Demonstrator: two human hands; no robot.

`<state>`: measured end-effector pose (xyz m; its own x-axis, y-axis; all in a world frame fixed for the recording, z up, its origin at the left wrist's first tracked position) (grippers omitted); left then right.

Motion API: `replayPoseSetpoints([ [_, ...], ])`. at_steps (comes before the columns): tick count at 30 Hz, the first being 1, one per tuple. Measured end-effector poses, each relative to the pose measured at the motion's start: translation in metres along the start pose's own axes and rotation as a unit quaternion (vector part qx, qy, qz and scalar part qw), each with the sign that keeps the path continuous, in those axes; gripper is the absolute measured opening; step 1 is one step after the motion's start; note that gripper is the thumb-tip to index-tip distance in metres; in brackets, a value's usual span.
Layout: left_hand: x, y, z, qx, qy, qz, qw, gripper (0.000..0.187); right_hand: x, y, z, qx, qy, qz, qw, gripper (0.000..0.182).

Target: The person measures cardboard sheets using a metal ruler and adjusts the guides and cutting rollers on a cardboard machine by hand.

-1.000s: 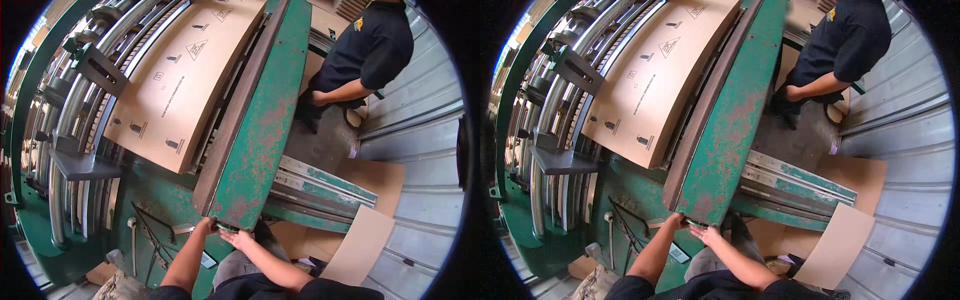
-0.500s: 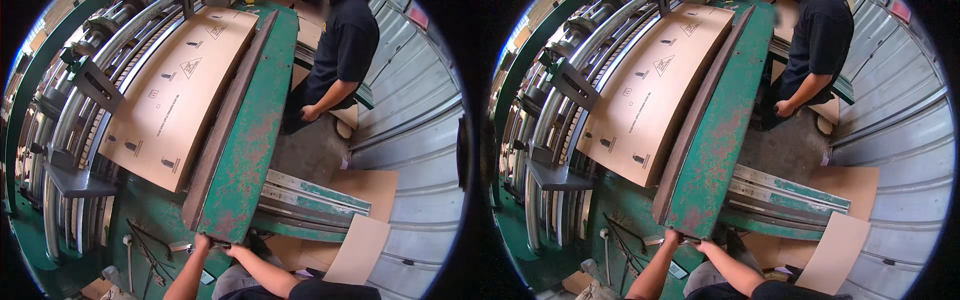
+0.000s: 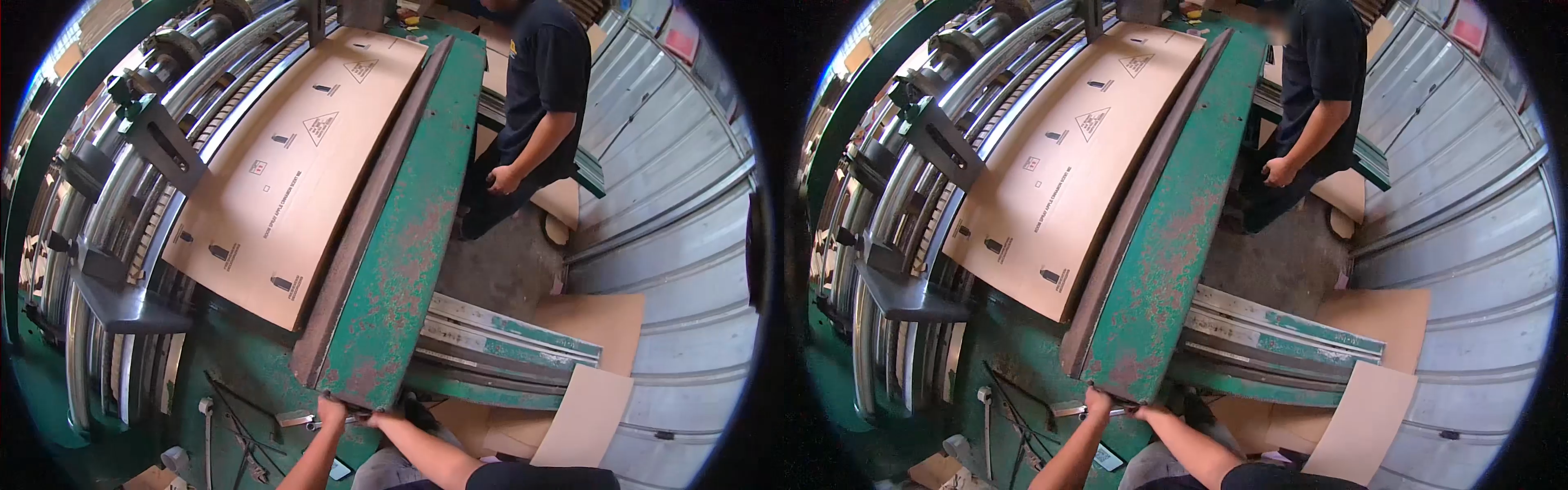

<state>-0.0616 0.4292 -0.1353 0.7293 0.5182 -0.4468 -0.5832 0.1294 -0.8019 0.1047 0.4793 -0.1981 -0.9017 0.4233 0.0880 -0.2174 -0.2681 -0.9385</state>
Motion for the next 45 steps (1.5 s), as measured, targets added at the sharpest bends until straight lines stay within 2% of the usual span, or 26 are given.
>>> replayPoseSetpoints([
  [1, -0.006, 0.000, 0.000, 0.003, 0.012, 0.022, 1.000, 0.027, 0.000, -0.002, 0.005, -0.003, -0.001, 0.008, 1.000, 0.024],
  [3, -0.001, 0.020, -0.013, -0.076, -0.151, -0.127, 0.977, 0.028, 0.014, -0.040, 0.023, 0.009, -0.065, -0.039, 0.997, 0.024],
  [5, 0.029, 0.038, -0.034, -0.219, -0.292, -0.312, 0.877, 0.028, 0.046, -0.082, 0.027, 0.022, -0.207, -0.134, 0.969, 0.024],
  [6, 0.038, 0.044, -0.035, -0.241, -0.314, -0.350, 0.849, 0.029, 0.052, -0.084, 0.027, 0.016, -0.213, -0.128, 0.968, 0.024],
  [8, 0.053, 0.055, -0.027, -0.254, -0.334, -0.378, 0.825, 0.029, 0.057, -0.074, 0.029, -0.044, -0.177, -0.044, 0.982, 0.023],
  [9, 0.057, 0.058, -0.020, -0.238, -0.339, -0.362, 0.835, 0.030, 0.055, -0.072, 0.025, -0.072, -0.158, -0.003, 0.985, 0.023],
  [11, 0.058, 0.052, -0.011, -0.145, -0.360, -0.259, 0.884, 0.031, 0.047, -0.059, 0.014, -0.072, -0.176, 0.013, 0.982, 0.023],
  [13, 0.045, 0.072, -0.018, 0.034, -0.476, -0.140, 0.867, 0.024, 0.024, -0.029, 0.008, -0.062, -0.191, 0.034, 0.979, 0.022],
  [14, 0.026, 0.054, -0.006, 0.023, -0.286, -0.091, 0.954, 0.022, 0.010, -0.012, -0.001, -0.063, -0.190, 0.037, 0.979, 0.022],
  [15, -0.003, 0.021, 0.025, -0.015, -0.083, -0.041, 0.996, 0.021, -0.001, 0.009, -0.004, 0.000, -0.167, -0.021, 0.986, 0.022],
  [17, -0.038, -0.026, 0.062, -0.063, 0.077, 0.014, 0.995, 0.019, -0.003, 0.028, -0.004, 0.093, -0.132, -0.110, 0.981, 0.022],
  [18, -0.037, -0.023, 0.059, -0.067, 0.074, 0.014, 0.995, 0.019, 0.004, 0.026, 0.000, 0.124, -0.121, -0.139, 0.975, 0.022],
  [21, -0.030, -0.014, 0.043, -0.090, 0.063, 0.017, 0.994, 0.021, -0.005, 0.021, -0.005, 0.061, -0.127, -0.044, 0.989, 0.023],
  [22, -0.029, -0.006, 0.037, -0.089, 0.061, 0.017, 0.994, 0.021, -0.002, 0.015, -0.004, 0.059, -0.128, -0.045, 0.989, 0.023],
  [25, -0.004, 0.018, 0.022, -0.096, -0.171, -0.203, 0.959, 0.020, 0.016, -0.013, 0.001, 0.025, -0.210, -0.090, 0.973, 0.031],
  [26, -0.008, 0.021, 0.020, -0.098, -0.171, -0.203, 0.959, 0.020, 0.019, -0.025, 0.004, 0.026, -0.210, -0.088, 0.973, 0.031],
  [29, -0.009, 0.005, 0.033, -0.163, -0.267, -0.301, 0.901, 0.033, 0.026, -0.081, 0.005, 0.006, -0.292, -0.030, 0.956, 0.041],
  [33, -0.005, 0.012, 0.024, -0.160, -0.274, -0.312, 0.896, 0.048, 0.021, -0.091, 0.001, -0.012, -0.344, -0.037, 0.938, 0.045],
  [36, 0.037, 0.112, -0.088, -0.123, -0.250, -0.216, 0.936, 0.054, 0.030, -0.103, 0.001, -0.038, -0.378, -0.011, 0.925, 0.047],
  [37, -0.003, 0.078, -0.046, -0.133, -0.204, -0.157, 0.957, 0.055, 0.027, -0.089, 0.003, 0.022, -0.356, -0.079, 0.931, 0.049],
  [38, 0.006, 0.100, -0.068, -0.042, -0.236, -0.186, 0.953, 0.055, 0.018, -0.077, 0.004, 0.087, -0.325, -0.135, 0.932, 0.052],
  [39, 0.002, 0.092, -0.067, -0.049, -0.306, -0.188, 0.932, 0.049, -0.002, -0.053, -0.003, 0.096, -0.327, -0.149, 0.928, 0.055],
  [40, -0.004, 0.062, -0.051, -0.088, -0.445, -0.234, 0.860, 0.044, -0.005, -0.070, -0.002, 0.078, -0.309, -0.058, 0.946, 0.052],
  [41, -0.017, 0.060, -0.048, -0.091, -0.361, -0.185, 0.910, 0.042, 0.005, -0.089, -0.004, 0.028, -0.369, -0.015, 0.929, 0.051],
  [42, -0.036, 0.039, -0.032, -0.100, -0.355, -0.167, 0.914, 0.039, 0.014, -0.099, -0.007, -0.023, -0.432, 0.016, 0.901, 0.050],
  [45, -0.057, 0.025, -0.011, -0.085, -0.361, -0.133, 0.919, 0.033, 0.008, -0.101, -0.019, -0.035, -0.459, 0.028, 0.887, 0.049],
])
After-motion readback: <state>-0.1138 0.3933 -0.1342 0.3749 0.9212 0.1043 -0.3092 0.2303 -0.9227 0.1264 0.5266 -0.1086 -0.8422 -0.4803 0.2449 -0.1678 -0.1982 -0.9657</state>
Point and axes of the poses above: each hand's wrist, its own y-axis towards the middle knuckle, its own x-axis out of the palm, z = x × y, the point moved 8 cm from there along y, towards the middle knuckle, and after that the axes turned 8 degrees about -z, right-handed, at the moved point
